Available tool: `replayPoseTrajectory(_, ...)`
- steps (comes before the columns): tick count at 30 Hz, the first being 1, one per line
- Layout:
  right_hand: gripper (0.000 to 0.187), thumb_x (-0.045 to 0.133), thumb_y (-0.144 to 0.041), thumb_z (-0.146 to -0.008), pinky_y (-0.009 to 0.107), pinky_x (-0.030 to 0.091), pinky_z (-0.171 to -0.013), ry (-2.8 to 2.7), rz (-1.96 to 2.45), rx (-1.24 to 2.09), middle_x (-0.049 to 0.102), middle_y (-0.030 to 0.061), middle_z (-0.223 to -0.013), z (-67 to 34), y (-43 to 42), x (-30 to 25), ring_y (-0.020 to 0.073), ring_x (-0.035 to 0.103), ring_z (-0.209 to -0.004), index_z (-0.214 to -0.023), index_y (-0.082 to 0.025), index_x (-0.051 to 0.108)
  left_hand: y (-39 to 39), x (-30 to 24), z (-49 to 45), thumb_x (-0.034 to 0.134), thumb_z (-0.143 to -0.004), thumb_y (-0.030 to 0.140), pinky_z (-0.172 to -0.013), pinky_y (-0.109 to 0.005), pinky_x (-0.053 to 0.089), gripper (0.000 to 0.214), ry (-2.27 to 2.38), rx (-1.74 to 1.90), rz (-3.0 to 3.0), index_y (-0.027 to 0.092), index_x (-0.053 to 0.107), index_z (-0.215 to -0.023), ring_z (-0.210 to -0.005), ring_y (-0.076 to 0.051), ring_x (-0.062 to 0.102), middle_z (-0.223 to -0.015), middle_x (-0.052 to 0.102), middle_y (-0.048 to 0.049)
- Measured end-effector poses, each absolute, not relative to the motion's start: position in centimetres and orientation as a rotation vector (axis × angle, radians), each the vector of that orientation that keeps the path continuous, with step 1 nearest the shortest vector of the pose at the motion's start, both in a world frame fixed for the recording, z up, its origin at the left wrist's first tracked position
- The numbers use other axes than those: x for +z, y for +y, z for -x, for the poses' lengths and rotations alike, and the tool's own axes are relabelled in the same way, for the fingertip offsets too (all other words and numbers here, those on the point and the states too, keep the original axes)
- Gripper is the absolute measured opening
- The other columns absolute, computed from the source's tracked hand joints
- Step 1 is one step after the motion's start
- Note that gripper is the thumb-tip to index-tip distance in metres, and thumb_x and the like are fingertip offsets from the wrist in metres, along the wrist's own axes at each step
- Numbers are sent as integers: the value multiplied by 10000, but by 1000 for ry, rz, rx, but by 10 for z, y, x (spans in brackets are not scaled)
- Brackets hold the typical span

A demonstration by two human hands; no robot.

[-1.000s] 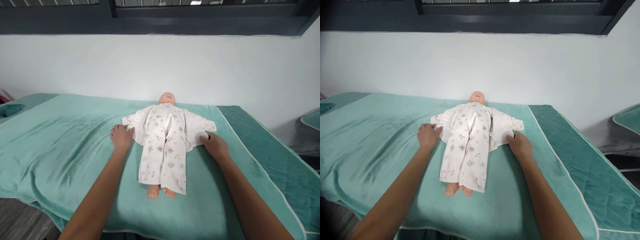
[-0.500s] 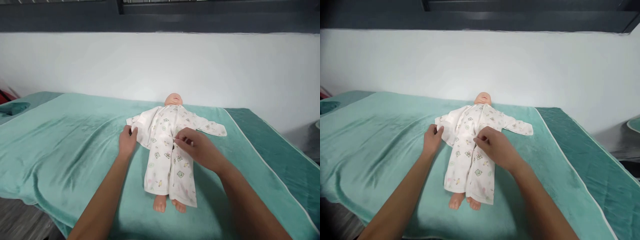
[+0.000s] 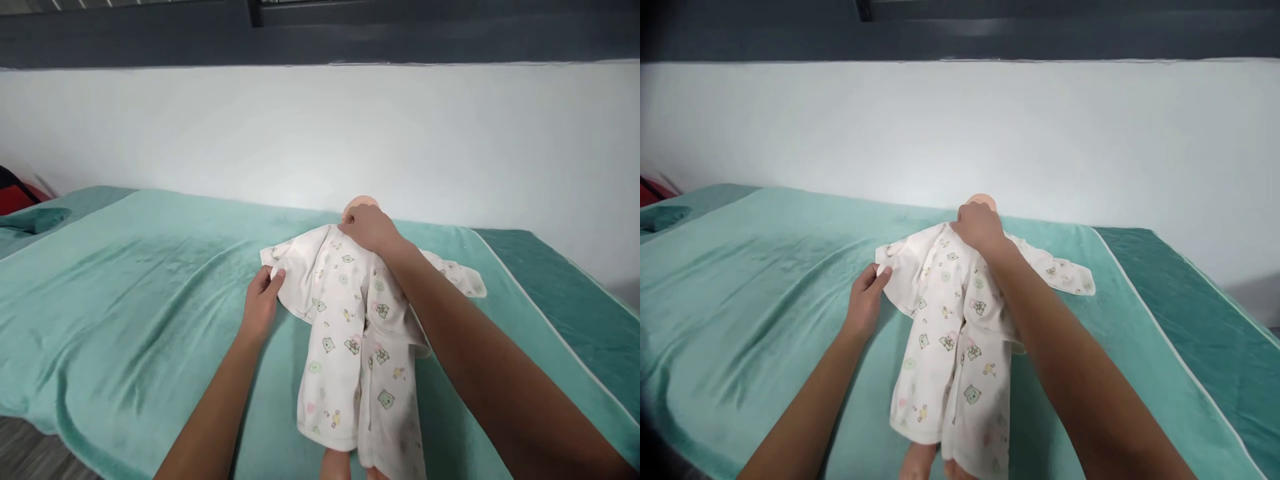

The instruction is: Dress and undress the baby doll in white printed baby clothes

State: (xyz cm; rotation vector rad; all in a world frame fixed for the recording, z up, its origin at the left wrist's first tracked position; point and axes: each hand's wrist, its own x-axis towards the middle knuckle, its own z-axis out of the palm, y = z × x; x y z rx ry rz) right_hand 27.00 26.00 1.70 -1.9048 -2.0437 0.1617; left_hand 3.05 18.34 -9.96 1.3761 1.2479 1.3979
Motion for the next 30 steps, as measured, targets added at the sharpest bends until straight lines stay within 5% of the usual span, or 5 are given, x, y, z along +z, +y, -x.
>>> replayPoseTrajectory(5,253,729,-446,-769,386,491,-753,-2298,2082,148,705,98,-871,-268,295,23,259,636,-854,-789,-201,670,183,-97,-30,585,-924,434,-582,-265,318,361,1235,1383,-1366,209,413,-700,-648,-127,334,-686,325,29)
replayPoseTrajectory(11,181,635,-335,-891,382,486,-741,-2282,2100,129,719,124,-866,-256,296,14,268,674,-832,-841,-170,689,177,-94,-31,605,-929,402,-649,-258,403,308,1096,1429,-1345,207,479,-726,-706,-133,438,-720,455,21)
replayPoseTrajectory(16,188,570,-197,-903,374,457,-706,-2131,2166,-56,702,187,-977,-241,283,4,300,669,-853,-1026,-118,687,158,-86,-47,592,-949,379,-954,-383,500,246,820,1525,-1462,217,523,-777,-1109,-223,610,-1175,674,-50)
replayPoseTrajectory(25,367,495,-88,-864,361,413,-956,-2492,1128,155,601,34,-1369,-262,256,-1,245,490,-1233,-1113,-271,694,140,-66,-83,523,-988,233,-1074,-466,461,115,607,1407,-1921,231,550,-877,-1305,-237,560,-1394,621,-78)
replayPoseTrajectory(30,215,549,-126,-813,337,408,-886,-2511,1162,171,676,43,-1216,-266,242,1,247,539,-1136,-945,-237,678,136,-63,-83,523,-984,206,-1031,-469,488,117,615,1423,-1987,237,525,-871,-1272,-239,576,-1340,647,-80)
